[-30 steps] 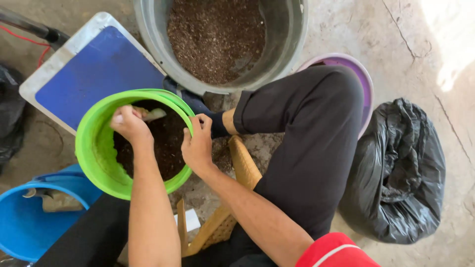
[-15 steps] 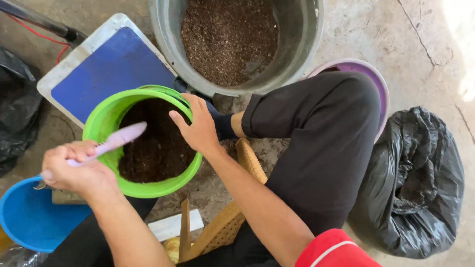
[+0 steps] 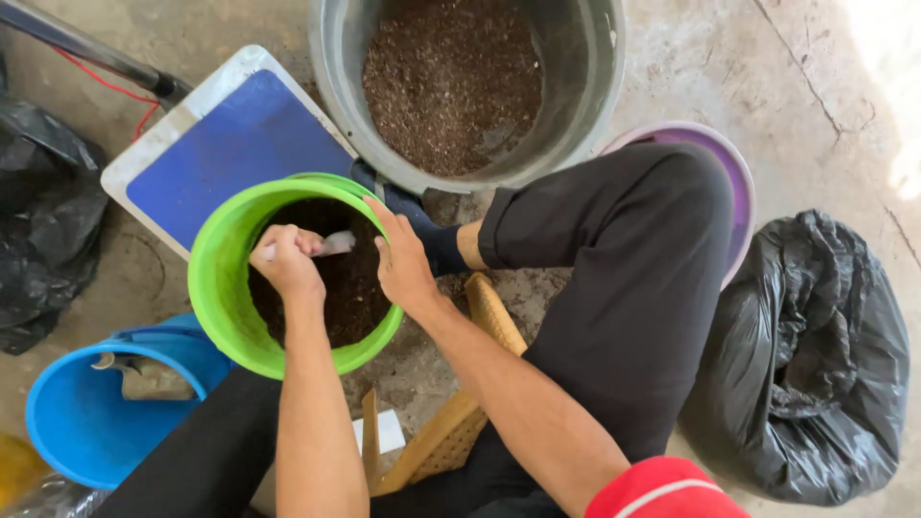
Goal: Mix soil and pack it into a plastic bag.
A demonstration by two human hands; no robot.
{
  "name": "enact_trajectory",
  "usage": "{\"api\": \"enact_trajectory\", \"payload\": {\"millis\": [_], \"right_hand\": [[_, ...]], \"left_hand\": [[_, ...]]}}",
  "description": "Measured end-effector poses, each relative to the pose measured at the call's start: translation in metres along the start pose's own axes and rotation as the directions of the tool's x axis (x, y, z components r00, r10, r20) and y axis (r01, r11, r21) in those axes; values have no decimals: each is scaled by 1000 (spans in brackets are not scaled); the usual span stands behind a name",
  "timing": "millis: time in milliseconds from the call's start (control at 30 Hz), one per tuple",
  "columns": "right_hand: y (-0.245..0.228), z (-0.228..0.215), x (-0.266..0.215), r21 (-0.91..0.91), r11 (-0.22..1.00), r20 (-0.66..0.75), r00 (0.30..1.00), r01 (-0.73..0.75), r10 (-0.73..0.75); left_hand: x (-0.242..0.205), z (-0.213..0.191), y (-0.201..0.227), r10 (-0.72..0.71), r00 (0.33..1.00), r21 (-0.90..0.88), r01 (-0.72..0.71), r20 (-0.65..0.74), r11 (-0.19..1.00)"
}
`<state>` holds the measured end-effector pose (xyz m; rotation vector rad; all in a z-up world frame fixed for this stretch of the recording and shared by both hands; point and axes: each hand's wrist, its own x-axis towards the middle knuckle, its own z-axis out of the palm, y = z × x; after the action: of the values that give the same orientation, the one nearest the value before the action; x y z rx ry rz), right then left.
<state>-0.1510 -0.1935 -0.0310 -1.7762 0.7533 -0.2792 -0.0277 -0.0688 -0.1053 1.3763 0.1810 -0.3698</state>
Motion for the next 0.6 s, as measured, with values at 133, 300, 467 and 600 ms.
{"api": "enact_trajectory", "payload": {"millis": [133, 300, 467, 600], "right_hand": [[-6, -8, 31, -9, 1000, 115, 993, -16, 16], [-15, -15, 33, 137, 973, 118, 973, 184, -200], [-26, 10, -33, 94, 963, -179, 947, -254, 267], [-13, 32, -49, -15, 963, -242, 935, -270, 258]], "left_hand": [[-25, -19, 59, -48, 997, -171, 58, 58, 984], [-30, -28, 129, 176, 983, -139, -169, 40, 976], [0, -4, 78, 213, 977, -225, -213, -27, 951], [12, 13, -55, 178, 979, 98, -168, -99, 981]]}}
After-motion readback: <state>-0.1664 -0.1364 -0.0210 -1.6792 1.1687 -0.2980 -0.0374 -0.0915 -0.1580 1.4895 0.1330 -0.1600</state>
